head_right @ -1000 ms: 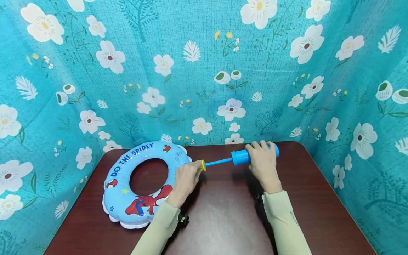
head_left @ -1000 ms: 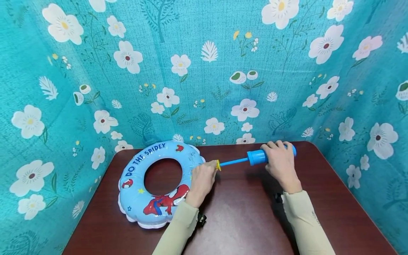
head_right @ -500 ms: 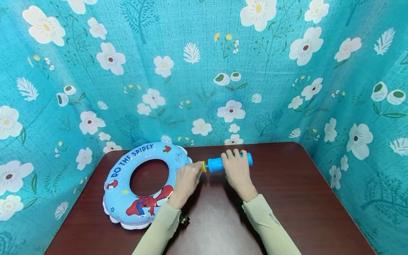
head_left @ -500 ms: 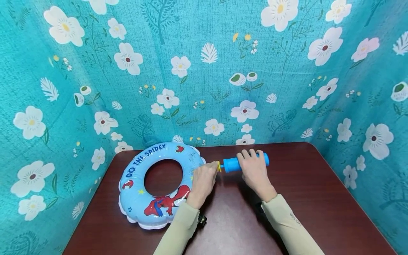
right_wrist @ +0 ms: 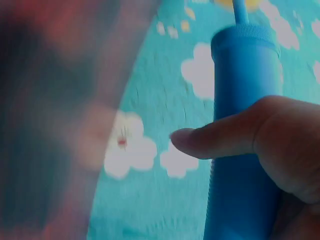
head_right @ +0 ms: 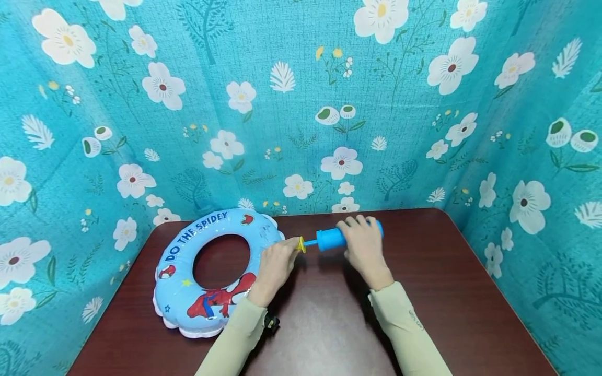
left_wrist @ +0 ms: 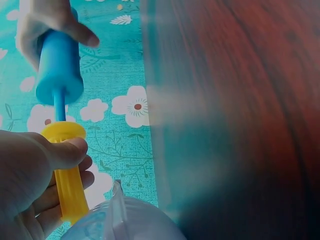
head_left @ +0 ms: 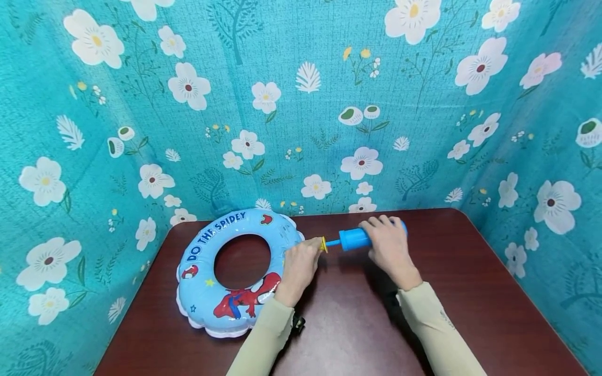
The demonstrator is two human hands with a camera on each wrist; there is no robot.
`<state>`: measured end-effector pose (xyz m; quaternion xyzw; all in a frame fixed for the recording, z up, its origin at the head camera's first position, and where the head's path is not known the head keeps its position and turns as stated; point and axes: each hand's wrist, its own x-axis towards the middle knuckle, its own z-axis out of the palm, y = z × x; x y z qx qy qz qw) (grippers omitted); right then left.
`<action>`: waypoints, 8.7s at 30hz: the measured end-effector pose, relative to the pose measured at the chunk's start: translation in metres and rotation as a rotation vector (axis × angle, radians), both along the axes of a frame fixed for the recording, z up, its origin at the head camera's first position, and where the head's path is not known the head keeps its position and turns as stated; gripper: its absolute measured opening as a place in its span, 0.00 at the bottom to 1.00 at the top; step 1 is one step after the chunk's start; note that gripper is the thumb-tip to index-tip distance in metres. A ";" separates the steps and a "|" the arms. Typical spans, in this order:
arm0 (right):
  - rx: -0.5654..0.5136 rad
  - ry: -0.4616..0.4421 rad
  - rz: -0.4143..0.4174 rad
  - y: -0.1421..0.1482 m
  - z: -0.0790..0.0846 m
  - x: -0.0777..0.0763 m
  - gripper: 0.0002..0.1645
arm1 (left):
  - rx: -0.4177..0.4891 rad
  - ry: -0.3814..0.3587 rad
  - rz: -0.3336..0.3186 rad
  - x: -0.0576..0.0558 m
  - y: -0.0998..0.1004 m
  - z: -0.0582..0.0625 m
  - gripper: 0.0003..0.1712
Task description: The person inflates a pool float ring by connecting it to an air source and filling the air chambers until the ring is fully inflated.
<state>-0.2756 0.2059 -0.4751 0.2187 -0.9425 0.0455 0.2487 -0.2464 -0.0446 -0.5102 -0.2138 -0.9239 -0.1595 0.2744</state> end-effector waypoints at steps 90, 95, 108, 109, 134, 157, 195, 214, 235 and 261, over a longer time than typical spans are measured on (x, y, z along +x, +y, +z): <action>0.071 0.113 -0.056 0.019 0.011 -0.001 0.29 | 0.028 0.042 -0.027 -0.002 -0.004 0.003 0.10; 0.125 0.087 -0.048 -0.010 0.001 0.004 0.27 | 0.022 0.041 -0.021 -0.001 -0.001 0.003 0.11; 0.089 0.093 0.020 -0.028 -0.011 0.006 0.32 | 0.063 0.000 -0.025 -0.001 -0.001 0.002 0.04; 0.073 0.089 0.024 -0.023 -0.008 0.005 0.32 | 0.065 0.003 -0.023 -0.001 -0.002 0.002 0.06; -0.049 0.127 -0.072 0.064 0.025 -0.003 0.37 | 0.085 -0.038 -0.014 -0.002 -0.003 0.002 0.05; 0.120 0.081 -0.050 -0.008 0.002 0.004 0.35 | 0.024 -0.046 -0.006 -0.003 0.000 -0.002 0.06; -0.038 0.007 -0.070 0.066 0.020 -0.001 0.37 | 0.026 -0.043 0.006 0.000 -0.004 0.003 0.07; 0.134 0.092 -0.039 -0.015 -0.004 0.008 0.34 | -0.037 0.053 0.005 0.003 0.004 0.003 0.12; 0.015 -0.042 0.004 0.028 0.014 0.001 0.37 | -0.020 0.038 0.009 -0.001 0.002 0.000 0.10; 0.044 0.122 -0.042 0.020 0.011 0.001 0.36 | -0.073 0.087 0.060 0.001 0.004 0.000 0.06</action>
